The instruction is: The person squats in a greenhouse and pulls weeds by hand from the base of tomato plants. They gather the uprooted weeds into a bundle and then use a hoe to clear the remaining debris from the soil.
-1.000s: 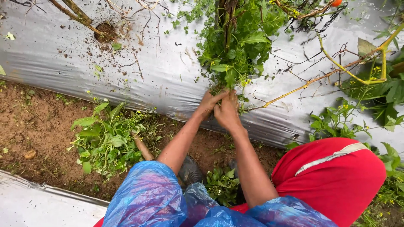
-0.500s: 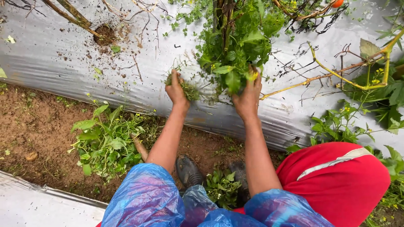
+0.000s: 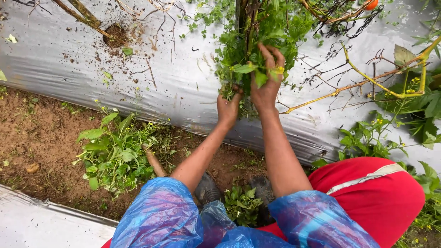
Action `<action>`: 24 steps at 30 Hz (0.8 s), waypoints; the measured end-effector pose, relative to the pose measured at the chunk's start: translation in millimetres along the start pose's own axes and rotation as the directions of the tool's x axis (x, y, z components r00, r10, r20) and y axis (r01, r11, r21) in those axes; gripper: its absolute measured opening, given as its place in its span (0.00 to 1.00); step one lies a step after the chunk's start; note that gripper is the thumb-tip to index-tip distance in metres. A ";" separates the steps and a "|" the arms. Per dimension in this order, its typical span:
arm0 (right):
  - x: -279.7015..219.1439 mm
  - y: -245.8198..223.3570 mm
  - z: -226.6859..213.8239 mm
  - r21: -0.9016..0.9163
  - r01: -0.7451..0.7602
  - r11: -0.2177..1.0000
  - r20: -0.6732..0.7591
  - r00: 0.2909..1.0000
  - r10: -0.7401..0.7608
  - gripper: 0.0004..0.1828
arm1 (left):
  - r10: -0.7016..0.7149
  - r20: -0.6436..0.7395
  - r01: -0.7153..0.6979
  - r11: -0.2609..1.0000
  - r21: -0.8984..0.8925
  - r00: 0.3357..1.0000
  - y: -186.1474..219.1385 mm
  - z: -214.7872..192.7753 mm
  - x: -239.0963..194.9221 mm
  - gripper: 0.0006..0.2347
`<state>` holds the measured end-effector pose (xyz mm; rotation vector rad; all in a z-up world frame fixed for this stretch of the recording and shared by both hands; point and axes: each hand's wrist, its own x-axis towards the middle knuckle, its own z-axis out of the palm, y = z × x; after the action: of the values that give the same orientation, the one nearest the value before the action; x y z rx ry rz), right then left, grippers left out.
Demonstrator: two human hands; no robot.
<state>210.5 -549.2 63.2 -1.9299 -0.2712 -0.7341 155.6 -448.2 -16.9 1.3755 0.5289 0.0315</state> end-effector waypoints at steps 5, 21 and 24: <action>-25.1 17.6 -5.4 0.294 -0.311 0.904 -0.032 0.942 0.335 0.11 | 0.081 0.084 -0.061 0.975 -0.212 0.993 -30.9 15.1 -26.1 0.09; -93.4 20.7 -29.0 0.645 -0.611 0.458 0.107 0.666 0.738 0.16 | -0.281 0.244 0.240 0.953 0.185 0.928 123.4 6.3 -85.5 0.51; -76.9 -25.6 -28.3 0.421 -0.546 0.724 0.161 0.831 0.533 0.14 | -0.363 0.249 0.312 0.924 0.222 0.898 92.4 9.5 -56.4 0.57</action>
<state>126.8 -552.3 44.7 -1.4530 0.1105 -0.2159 135.4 -455.6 89.6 1.4127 0.5291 -0.5052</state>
